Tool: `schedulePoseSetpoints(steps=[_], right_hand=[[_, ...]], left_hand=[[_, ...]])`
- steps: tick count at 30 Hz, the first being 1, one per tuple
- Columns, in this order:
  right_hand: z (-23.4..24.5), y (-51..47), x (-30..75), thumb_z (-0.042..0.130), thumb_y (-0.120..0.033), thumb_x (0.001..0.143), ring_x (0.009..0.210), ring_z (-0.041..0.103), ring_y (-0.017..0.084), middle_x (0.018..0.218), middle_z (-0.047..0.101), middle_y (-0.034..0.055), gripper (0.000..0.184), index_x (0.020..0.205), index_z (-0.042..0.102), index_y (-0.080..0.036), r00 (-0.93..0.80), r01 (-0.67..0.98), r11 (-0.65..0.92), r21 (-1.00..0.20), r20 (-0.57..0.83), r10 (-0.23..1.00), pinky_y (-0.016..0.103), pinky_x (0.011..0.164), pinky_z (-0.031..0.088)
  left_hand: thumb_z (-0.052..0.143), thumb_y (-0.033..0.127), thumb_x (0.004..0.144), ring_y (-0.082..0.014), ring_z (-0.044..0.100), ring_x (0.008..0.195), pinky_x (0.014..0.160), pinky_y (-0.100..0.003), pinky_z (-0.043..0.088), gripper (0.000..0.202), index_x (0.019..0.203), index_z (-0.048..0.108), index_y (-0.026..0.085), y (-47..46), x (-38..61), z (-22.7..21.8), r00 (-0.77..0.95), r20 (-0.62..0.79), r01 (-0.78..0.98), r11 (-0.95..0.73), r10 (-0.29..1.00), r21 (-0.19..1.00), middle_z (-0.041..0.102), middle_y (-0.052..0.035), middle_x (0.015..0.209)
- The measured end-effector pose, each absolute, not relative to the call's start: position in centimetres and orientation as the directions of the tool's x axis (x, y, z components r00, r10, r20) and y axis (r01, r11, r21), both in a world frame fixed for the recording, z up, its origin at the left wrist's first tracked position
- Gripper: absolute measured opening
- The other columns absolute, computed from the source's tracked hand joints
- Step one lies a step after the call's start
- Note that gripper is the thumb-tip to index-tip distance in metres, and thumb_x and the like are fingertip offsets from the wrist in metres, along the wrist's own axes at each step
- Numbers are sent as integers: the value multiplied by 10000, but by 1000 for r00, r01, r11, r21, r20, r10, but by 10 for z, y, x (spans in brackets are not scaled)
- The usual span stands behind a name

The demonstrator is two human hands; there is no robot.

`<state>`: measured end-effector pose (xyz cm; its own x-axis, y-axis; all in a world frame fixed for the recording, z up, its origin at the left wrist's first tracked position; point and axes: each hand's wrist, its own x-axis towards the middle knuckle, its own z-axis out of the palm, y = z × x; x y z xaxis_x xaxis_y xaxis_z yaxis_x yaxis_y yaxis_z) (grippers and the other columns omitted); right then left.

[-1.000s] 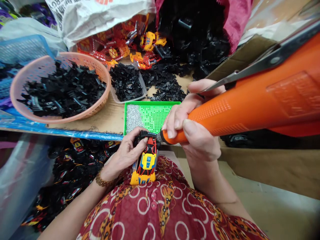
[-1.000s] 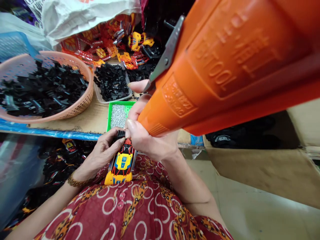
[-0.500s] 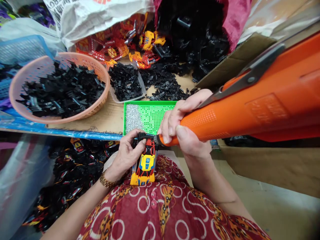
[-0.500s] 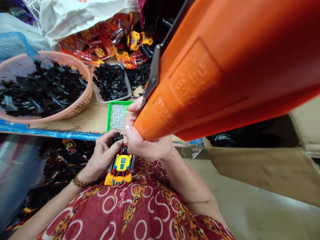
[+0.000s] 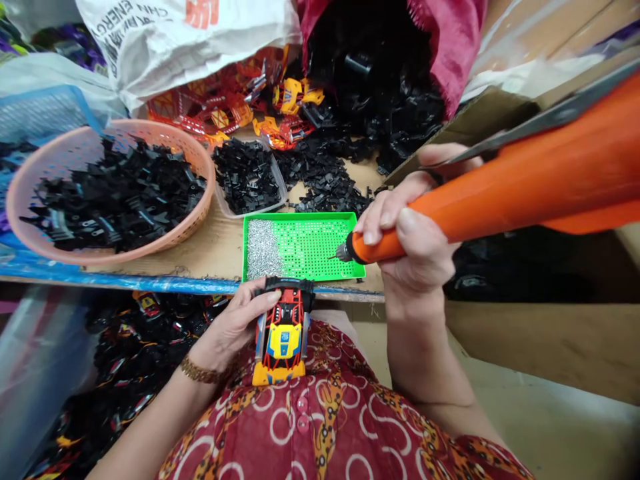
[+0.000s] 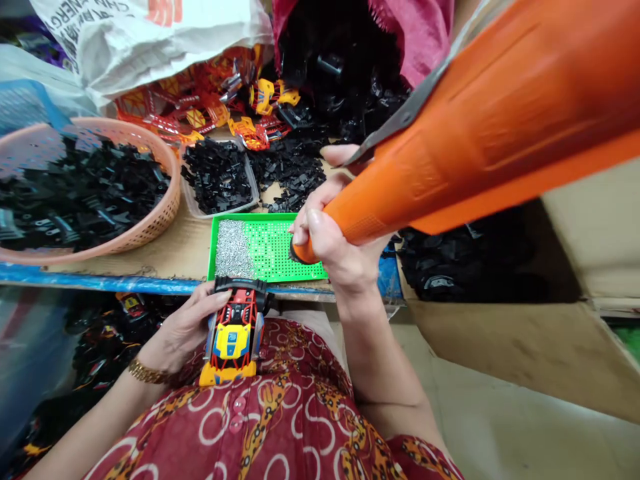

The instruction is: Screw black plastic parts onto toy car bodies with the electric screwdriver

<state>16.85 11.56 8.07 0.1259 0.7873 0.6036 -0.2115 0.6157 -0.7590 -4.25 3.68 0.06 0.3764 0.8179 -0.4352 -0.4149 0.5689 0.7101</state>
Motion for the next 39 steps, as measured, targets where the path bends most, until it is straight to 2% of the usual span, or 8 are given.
schedulePoseSetpoints(steps=[2,4,7,10,17,29,33,39], right_hand=[[67,127,172,821,-347,788,426,538,99,635,563,-95,382,1112,623,-303,133,-221,599,-769,585,800,260,450,522],[55,137,174,820,-344,778,438,547,108,641,588,-87,386,1108,626,-301,138,-230,571,-788,554,821,273,460,531],[42,147,172,814,-355,776,457,563,121,643,603,-83,400,1117,613,-297,161,-203,534,-820,510,845,294,480,550],[34,154,168,808,-382,775,441,557,115,637,593,-91,401,1088,575,-292,175,-159,531,-833,505,845,289,465,548],[25,170,162,777,-494,795,442,541,109,635,536,-101,461,1126,520,-301,184,-53,531,-845,515,837,292,452,535],[6,192,156,772,-442,750,466,551,104,617,551,-94,440,1080,540,-264,217,-44,524,-850,504,836,294,479,536],[-3,197,157,754,-382,757,489,571,105,626,559,-93,415,1092,547,-251,205,-43,541,-840,522,828,293,493,537],[-6,200,155,727,-375,751,453,552,95,605,544,-119,410,1087,521,-257,207,-16,521,-854,507,837,282,482,536]], left_hand=[[897,424,722,-165,714,601,602,-248,604,313,870,801,166,39,-48,3,438,-436,-428,609,786,668,784,-43,742],[904,394,722,-179,737,629,616,-260,619,299,920,817,188,40,-50,5,451,-434,-439,617,780,654,806,-42,782],[935,349,684,-180,753,650,616,-241,619,296,921,828,205,43,-49,5,453,-444,-464,629,774,623,817,-34,789],[952,337,656,-161,742,596,588,-216,613,289,882,834,202,46,-46,-2,459,-466,-492,653,756,576,816,-26,755],[984,380,565,-169,729,582,588,-241,627,393,838,825,146,46,-44,-12,284,-605,-510,651,744,562,812,-64,746],[1022,349,444,-152,708,568,578,-230,616,448,772,803,136,47,-40,-11,213,-691,-543,672,691,504,794,-41,689],[1007,335,490,-152,714,580,590,-223,611,406,778,799,140,48,-39,-12,227,-671,-550,661,706,510,797,-39,702],[962,337,597,-151,705,549,576,-222,596,321,792,790,148,47,-40,-17,305,-594,-567,644,744,514,790,-34,693]])
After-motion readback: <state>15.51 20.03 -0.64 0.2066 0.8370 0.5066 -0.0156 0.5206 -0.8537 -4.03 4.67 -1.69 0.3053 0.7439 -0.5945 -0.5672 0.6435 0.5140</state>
